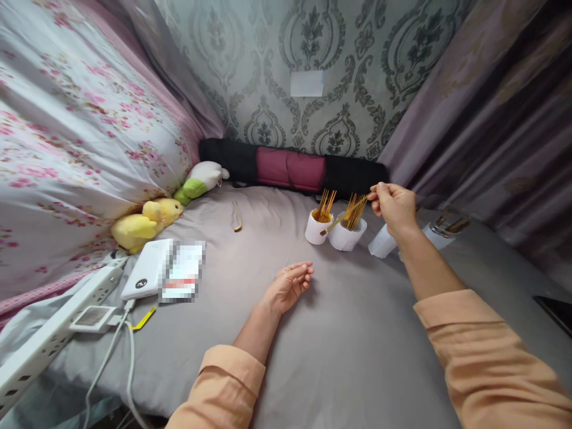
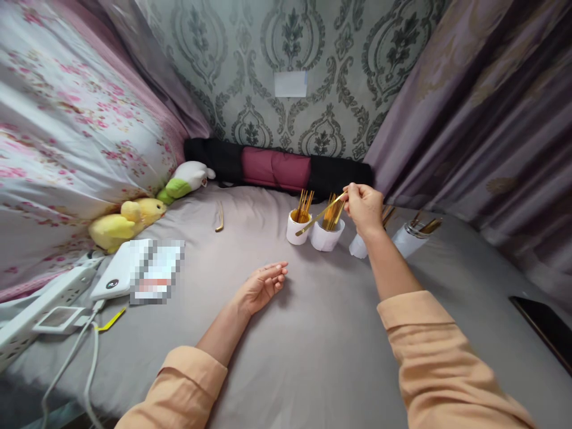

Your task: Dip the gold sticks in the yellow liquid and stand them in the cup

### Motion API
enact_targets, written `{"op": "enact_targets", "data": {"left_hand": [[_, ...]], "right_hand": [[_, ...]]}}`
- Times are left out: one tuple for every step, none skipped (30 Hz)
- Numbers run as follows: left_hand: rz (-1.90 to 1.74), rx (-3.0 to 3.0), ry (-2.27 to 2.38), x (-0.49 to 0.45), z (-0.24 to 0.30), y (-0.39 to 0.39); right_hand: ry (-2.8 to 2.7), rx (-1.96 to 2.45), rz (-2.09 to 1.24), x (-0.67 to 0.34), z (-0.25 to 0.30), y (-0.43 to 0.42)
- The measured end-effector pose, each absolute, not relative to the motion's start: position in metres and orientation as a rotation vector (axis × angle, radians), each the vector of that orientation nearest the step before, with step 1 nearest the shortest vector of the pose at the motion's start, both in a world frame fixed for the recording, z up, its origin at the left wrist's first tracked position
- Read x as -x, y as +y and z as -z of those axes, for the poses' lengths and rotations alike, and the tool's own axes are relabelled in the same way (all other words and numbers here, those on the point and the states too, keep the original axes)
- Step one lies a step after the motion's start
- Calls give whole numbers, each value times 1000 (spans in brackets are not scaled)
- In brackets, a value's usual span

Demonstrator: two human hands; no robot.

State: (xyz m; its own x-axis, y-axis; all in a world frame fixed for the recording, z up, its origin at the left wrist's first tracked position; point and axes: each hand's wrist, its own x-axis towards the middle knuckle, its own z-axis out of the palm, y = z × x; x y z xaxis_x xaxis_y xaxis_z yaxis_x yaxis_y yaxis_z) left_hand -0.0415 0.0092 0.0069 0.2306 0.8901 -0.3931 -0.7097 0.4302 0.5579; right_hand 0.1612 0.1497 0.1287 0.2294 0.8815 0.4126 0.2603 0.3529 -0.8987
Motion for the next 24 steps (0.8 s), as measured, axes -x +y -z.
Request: {"op": "enact_targets", "data": {"left_hand": [[-1121,-283,741,42,-7,9],[-1121,-281,741,42,-7,9],[-1121,-281,741,42,-7,9],[-1121,-283,741,42,-7,9],[-1119,-286,741,42,-6,9],[-1119,-290,741,42,-6,9],[-1120,-294,741,42,-6,10],[-1119,-296,738,42,-5,10],[-1120,-297,735,42,-5,10],[-1120,-298,732,42,-4,10],[-1120,-299,728,42,-4,10],[-1121,-300,726,42,-4,10],[-1122,-302,724,42,-3,10],[-1124,-302,724,42,-3,10],[-1126,-302,724,42,-3,10],[-1126,-300,724,42,-3,10],[-1126,-298,724,42,-3,10],[-1125,-295,725,42,-4,10],[-1125,-292,725,42,-4,10],[-1125,-291,726,42,-4,10],[-1124,-290,726,42,-4,10],[-1125,-290,726,42,-5,10],[-1125,-291,725,42,-5,10],[-1125,-291,725,42,-5,10]], "right_hand": [[-1310,1174,-585,-162,-130,151],[-1310,1174,-569,-162,-131,153],[-1307,1172,-557,-162,-132,154],[-1303,1171,-547,-161,-133,155],[-1296,1170,-540,-161,-134,156],[-1289,1167,-536,-160,-136,156],[-1282,1166,-533,-159,-137,157],[-1278,1165,-528,-158,-138,157],[-1277,1165,-520,-157,-139,158],[-1278,1166,-505,-156,-140,158],[-1283,1167,-487,-156,-141,159],[-1291,1166,-466,-155,-141,161],[-1302,1163,-444,-155,-141,162],[-1316,1157,-423,-155,-141,164],[-1332,1150,-403,-155,-140,166],[-1348,1144,-385,-155,-139,168],[-1364,1139,-369,-155,-138,170],[-1378,1138,-353,-155,-137,172],[-1392,1140,-339,-155,-136,173],[-1407,1144,-327,-154,-136,174],[-1422,1149,-317,-153,-136,174],[-1437,1154,-306,-152,-136,174],[-1452,1159,-295,-151,-136,173],[-1468,1163,-288,-150,-136,172]]}}
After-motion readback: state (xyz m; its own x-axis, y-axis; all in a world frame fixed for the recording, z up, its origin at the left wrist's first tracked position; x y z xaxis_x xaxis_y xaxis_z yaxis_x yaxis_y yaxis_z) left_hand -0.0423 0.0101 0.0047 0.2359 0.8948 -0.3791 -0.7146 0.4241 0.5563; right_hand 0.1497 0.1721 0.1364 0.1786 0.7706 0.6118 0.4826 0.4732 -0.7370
